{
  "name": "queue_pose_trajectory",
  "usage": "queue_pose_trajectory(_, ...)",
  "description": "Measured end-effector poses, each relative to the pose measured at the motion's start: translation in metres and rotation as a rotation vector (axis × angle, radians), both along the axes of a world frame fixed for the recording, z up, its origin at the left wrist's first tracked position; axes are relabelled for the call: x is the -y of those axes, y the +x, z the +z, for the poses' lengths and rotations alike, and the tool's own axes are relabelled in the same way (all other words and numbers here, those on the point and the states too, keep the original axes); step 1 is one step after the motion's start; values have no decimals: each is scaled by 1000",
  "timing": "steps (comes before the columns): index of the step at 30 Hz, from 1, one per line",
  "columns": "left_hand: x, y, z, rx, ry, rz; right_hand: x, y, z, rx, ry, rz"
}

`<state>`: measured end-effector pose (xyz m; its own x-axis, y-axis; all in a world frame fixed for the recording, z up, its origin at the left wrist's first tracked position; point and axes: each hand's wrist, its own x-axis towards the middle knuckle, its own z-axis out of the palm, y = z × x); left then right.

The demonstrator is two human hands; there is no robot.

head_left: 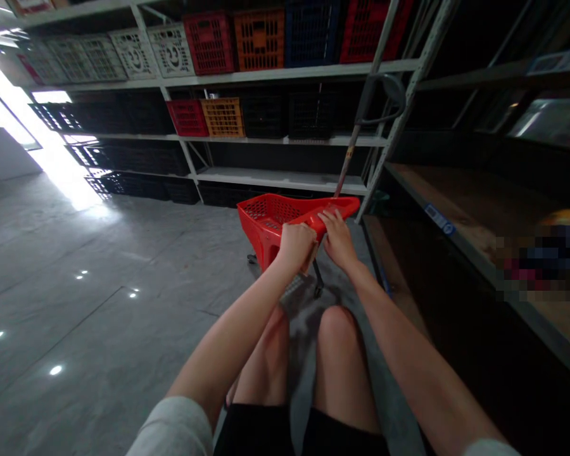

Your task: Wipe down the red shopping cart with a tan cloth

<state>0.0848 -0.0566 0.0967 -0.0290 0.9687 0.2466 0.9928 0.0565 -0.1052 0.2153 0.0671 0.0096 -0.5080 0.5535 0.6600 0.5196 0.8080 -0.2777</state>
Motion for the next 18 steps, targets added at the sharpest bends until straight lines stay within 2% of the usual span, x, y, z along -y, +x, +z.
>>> queue_pose_trajectory(5,0,19,-21,35,79,-207,-23,55,6,16,-93,142)
queue_pose_trajectory(9,11,3,-30,92,79,-441,-41,92,20,3,-242,178)
queue_pose_trajectory(11,17,-12,-34,124,40,-507,-42,101,27,-45,-310,154)
queue_pose_trajectory(13,22,-27,-38,165,-3,-501,-37,105,35,-91,-366,123)
queue_pose_trajectory(15,25,-41,-42,228,-12,-416,-28,104,42,-122,-398,78)
queue_pose_trajectory(18,23,-50,-41,352,0,-330,-10,93,45,-143,-370,-69)
